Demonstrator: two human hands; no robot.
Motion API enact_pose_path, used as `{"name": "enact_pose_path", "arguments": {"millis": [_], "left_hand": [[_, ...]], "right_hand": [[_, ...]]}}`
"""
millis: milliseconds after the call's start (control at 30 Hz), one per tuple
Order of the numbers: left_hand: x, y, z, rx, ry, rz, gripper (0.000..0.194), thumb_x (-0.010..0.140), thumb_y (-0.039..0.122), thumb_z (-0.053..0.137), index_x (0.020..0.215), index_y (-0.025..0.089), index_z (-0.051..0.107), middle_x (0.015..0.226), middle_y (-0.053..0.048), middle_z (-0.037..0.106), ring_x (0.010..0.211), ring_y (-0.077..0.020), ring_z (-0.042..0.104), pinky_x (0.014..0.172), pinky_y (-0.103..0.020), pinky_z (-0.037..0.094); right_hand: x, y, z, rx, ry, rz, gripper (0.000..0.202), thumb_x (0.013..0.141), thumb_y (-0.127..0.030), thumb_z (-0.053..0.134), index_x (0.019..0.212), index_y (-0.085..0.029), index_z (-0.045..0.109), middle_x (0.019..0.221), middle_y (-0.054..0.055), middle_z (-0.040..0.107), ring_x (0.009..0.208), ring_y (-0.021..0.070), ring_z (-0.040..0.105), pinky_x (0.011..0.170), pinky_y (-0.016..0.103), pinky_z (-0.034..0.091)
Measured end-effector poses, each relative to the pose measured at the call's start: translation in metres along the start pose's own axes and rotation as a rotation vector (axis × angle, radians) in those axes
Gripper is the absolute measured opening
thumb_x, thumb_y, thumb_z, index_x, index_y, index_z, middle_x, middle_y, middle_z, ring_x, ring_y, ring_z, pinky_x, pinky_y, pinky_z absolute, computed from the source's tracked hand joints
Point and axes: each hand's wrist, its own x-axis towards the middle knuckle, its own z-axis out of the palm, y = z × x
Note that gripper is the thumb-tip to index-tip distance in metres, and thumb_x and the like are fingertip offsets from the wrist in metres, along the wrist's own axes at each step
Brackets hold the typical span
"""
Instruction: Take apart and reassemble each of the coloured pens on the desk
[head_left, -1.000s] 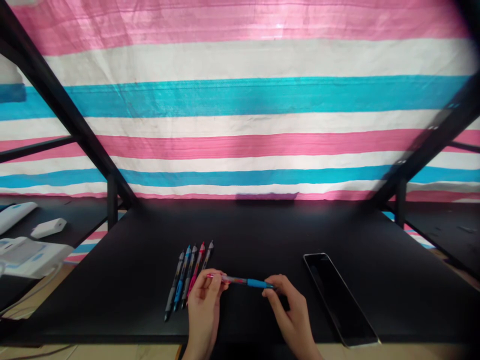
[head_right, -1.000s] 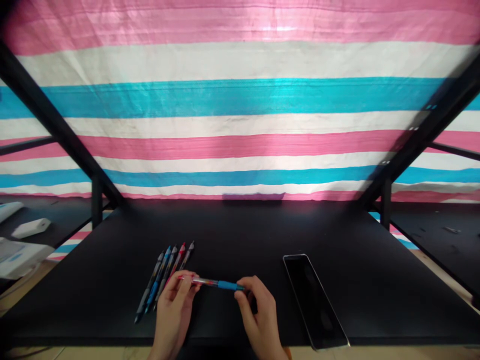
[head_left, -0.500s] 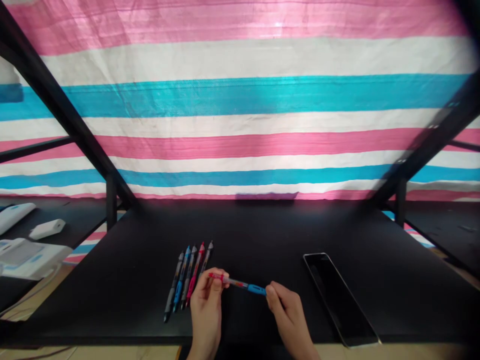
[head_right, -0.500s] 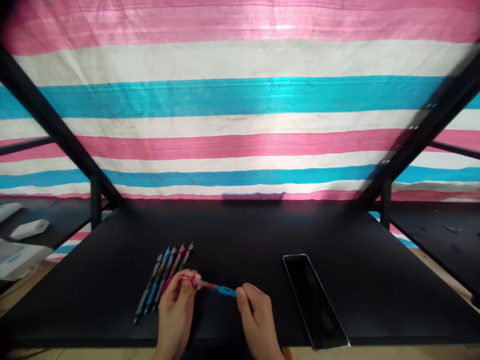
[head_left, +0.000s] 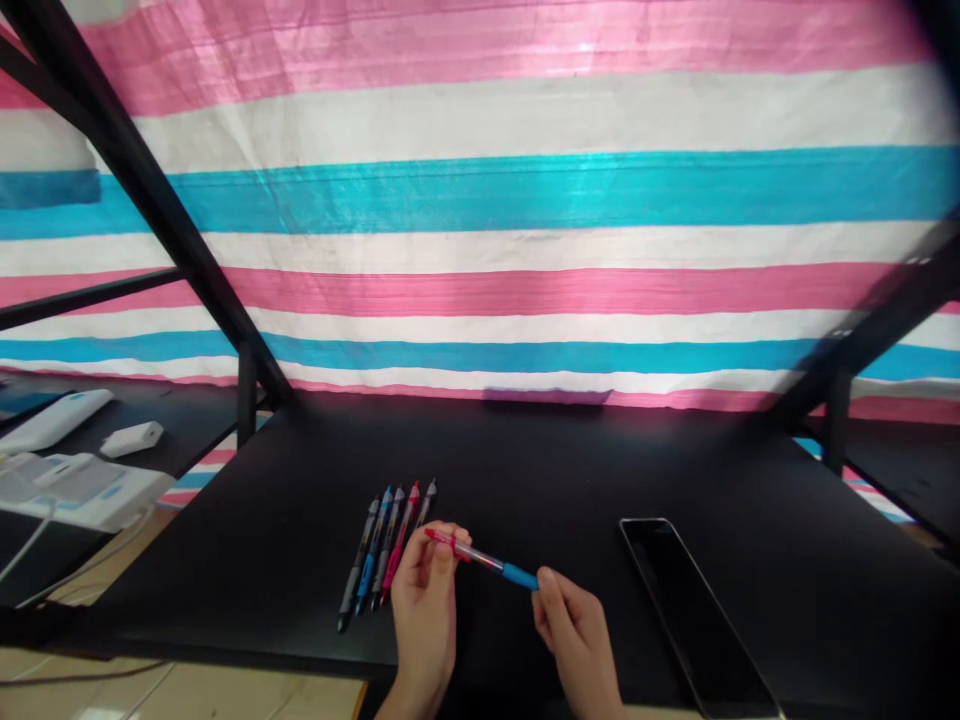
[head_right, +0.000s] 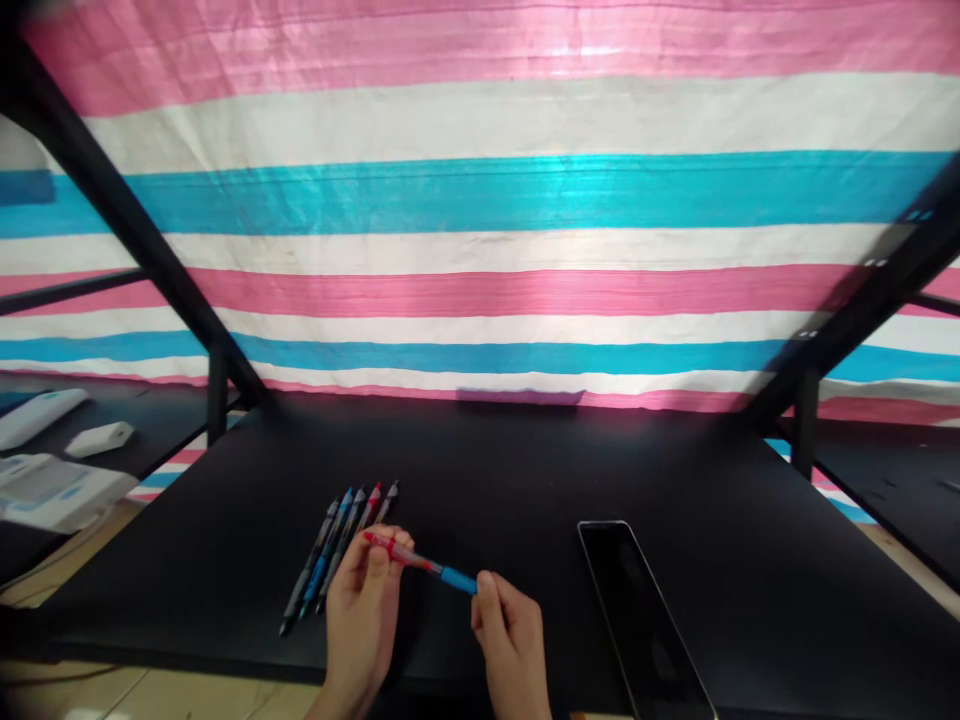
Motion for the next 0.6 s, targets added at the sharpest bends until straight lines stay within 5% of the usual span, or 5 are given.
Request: {"name": "enact_pose_path", "arguments": {"millis": [167, 333, 600], "left_hand": [[0.000, 0.002, -0.002, 0.040, 0.006, -0.039, 0.049, 0.070, 0.041, 0.088, 0.112, 0.020, 0.073, 0.097, -0.006, 0.074, 0.090, -0.0211, 0.072, 0.087, -0.034, 0.059], [0.017, 0.020, -0.005, 0.065, -0.044, -0.078, 0.064, 0.072, 0.037, 0.087, 0.129, 0.022, 0.063, 0.093, -0.006, 0.075, 0.085, -0.0183, 0.072, 0.080, -0.029, 0.058], [0.033, 0.036, -0.015, 0.184, -0.136, -0.028, 0.049, 0.076, 0.036, 0.083, 0.117, 0.022, 0.061, 0.089, -0.005, 0.075, 0.076, -0.0167, 0.070, 0.075, -0.028, 0.055]], "right_hand": [[-0.008, 0.000, 0.009, -0.069, 0.073, -0.132, 0.055, 0.104, -0.050, 0.041, 0.063, -0.019, 0.059, 0.053, -0.003, 0.042, 0.048, 0.0120, 0.041, 0.049, 0.024, 0.032], [-0.009, 0.004, 0.008, -0.102, 0.076, -0.171, 0.045, 0.104, -0.050, 0.041, 0.089, -0.019, 0.071, 0.054, -0.004, 0.046, 0.048, 0.0132, 0.046, 0.048, 0.022, 0.038], [-0.007, 0.007, 0.005, -0.161, 0.055, -0.159, 0.042, 0.102, -0.051, 0.045, 0.094, -0.019, 0.070, 0.055, -0.003, 0.049, 0.047, 0.0141, 0.051, 0.048, 0.022, 0.040]]}}
